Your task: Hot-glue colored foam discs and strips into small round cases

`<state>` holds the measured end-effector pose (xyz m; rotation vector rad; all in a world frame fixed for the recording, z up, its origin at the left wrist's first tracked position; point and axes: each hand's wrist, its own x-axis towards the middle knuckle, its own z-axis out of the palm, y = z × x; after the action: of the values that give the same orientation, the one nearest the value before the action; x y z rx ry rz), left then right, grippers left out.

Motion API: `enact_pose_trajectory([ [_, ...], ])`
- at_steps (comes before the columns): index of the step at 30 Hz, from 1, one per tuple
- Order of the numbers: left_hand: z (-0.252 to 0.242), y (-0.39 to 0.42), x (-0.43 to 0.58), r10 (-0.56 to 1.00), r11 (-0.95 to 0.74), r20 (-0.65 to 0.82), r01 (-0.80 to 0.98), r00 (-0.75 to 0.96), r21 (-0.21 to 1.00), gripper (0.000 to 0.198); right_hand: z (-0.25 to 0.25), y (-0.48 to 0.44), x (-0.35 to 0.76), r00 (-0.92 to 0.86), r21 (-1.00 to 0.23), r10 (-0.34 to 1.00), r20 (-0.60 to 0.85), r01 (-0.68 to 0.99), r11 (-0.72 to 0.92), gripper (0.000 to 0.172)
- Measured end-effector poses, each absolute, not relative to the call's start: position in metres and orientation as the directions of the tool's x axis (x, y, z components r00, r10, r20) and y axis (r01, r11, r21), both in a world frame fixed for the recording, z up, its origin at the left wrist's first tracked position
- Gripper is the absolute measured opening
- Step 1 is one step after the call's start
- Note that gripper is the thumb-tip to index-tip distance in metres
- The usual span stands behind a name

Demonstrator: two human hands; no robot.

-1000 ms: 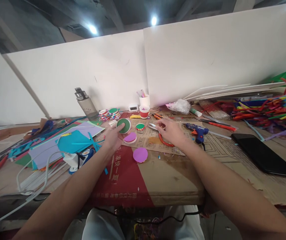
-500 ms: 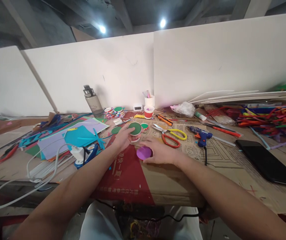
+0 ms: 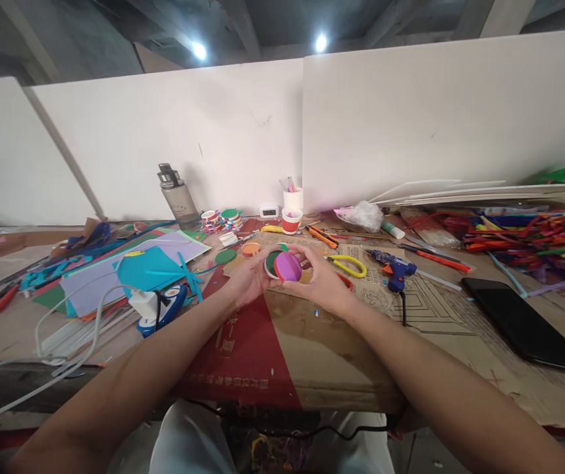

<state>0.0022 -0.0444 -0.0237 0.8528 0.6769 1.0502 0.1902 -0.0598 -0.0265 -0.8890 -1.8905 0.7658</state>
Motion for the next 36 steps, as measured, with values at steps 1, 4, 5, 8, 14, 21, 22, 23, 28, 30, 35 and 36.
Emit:
enact_pose_trajectory([
  [1,-0.024,-0.046,0.004,0.924,0.248,-0.069,-0.452,0.377,0.857,0.035,-0.027,-0.06,0.19,-0.34,-0.768,0.811,0.476,0.289,0.572,0.065],
  [4,-0.024,-0.051,0.007,0.903,0.247,-0.037,-0.445,0.428,0.861,0.036,-0.032,-0.057,0.189,-0.321,-0.723,0.787,0.526,0.319,0.613,0.07],
  [5,-0.025,-0.051,0.008,0.898,0.242,-0.024,-0.448,0.439,0.861,0.036,-0.034,-0.055,0.189,-0.321,-0.706,0.777,0.541,0.33,0.627,0.071],
  [8,-0.027,-0.052,0.011,0.89,0.228,0.016,-0.474,0.456,0.85,0.037,-0.037,-0.052,0.189,-0.325,-0.64,0.741,0.588,0.373,0.672,0.068],
  [14,-0.031,-0.053,0.014,0.875,0.226,0.057,-0.51,0.48,0.83,0.041,-0.035,-0.053,0.189,-0.385,-0.515,0.676,0.628,0.446,0.732,0.064],
  [21,-0.034,-0.057,0.016,0.891,0.183,0.054,-0.465,0.45,0.867,0.05,-0.04,-0.055,0.188,-0.372,-0.454,0.657,0.656,0.501,0.737,0.061],
  [22,-0.033,-0.058,0.016,0.893,0.167,0.061,-0.452,0.447,0.876,0.052,-0.041,-0.055,0.188,-0.376,-0.444,0.652,0.659,0.505,0.74,0.062],
  [23,-0.033,-0.058,0.016,0.893,0.151,0.068,-0.438,0.445,0.886,0.054,-0.041,-0.055,0.187,-0.379,-0.434,0.645,0.664,0.508,0.744,0.062],
  [28,-0.035,-0.058,0.016,0.905,0.058,0.117,-0.39,0.409,0.919,0.056,-0.042,-0.057,0.187,-0.394,-0.347,0.587,0.708,0.529,0.774,0.061],
  [30,-0.036,-0.057,0.015,0.914,0.012,0.136,-0.36,0.383,0.933,0.056,-0.042,-0.059,0.186,-0.398,-0.321,0.577,0.713,0.546,0.774,0.057],
  [35,-0.035,-0.057,0.015,0.931,-0.045,0.169,-0.36,0.322,0.932,0.048,-0.037,-0.063,0.186,-0.374,-0.364,0.598,0.708,0.533,0.764,0.055],
  [36,-0.034,-0.056,0.014,0.938,-0.051,0.172,-0.372,0.301,0.927,0.045,-0.035,-0.064,0.186,-0.348,-0.399,0.611,0.711,0.516,0.758,0.055],
])
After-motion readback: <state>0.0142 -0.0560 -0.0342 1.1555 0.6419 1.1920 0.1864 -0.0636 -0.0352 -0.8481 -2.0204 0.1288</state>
